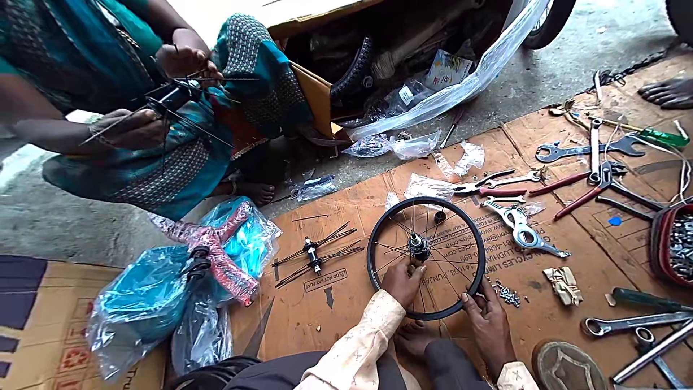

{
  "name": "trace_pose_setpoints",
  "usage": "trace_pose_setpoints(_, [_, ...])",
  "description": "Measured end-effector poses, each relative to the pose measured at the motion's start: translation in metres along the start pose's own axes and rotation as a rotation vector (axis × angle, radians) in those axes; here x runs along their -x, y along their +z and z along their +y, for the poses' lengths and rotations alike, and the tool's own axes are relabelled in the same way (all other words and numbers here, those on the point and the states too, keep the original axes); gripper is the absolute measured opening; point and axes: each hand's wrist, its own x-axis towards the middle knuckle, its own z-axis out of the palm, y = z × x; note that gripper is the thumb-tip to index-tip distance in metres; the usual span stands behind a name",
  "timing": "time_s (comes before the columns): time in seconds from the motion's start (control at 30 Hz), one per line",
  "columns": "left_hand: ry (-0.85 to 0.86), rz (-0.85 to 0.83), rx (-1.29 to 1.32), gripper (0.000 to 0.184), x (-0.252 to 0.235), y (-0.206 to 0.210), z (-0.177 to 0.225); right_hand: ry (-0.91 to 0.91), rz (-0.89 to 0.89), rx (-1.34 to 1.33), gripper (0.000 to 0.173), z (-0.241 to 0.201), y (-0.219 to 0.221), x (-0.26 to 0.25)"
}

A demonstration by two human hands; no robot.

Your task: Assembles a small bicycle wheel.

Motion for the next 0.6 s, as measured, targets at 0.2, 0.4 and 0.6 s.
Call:
trace_pose_setpoints(0.2, [-0.125,0.165,-0.15,0.048,-0.004,0.006,0.022,0.007,0.009,0.017,0.068,0.002,0.0,-0.002])
trace_pose_setpoints(0.4, [-0.054,0.006,-0.082,0.038,-0.006,0.002,0.011,0.005,0.023,0.011,0.068,0.001,0.001,-0.001])
trace_pose_setpoints(0.6, [0.015,-0.268,-0.432,0.063,0.005,-0.02,0.025,-0.01,0.017,0.037,0.067,0.004,-0.001,0.005])
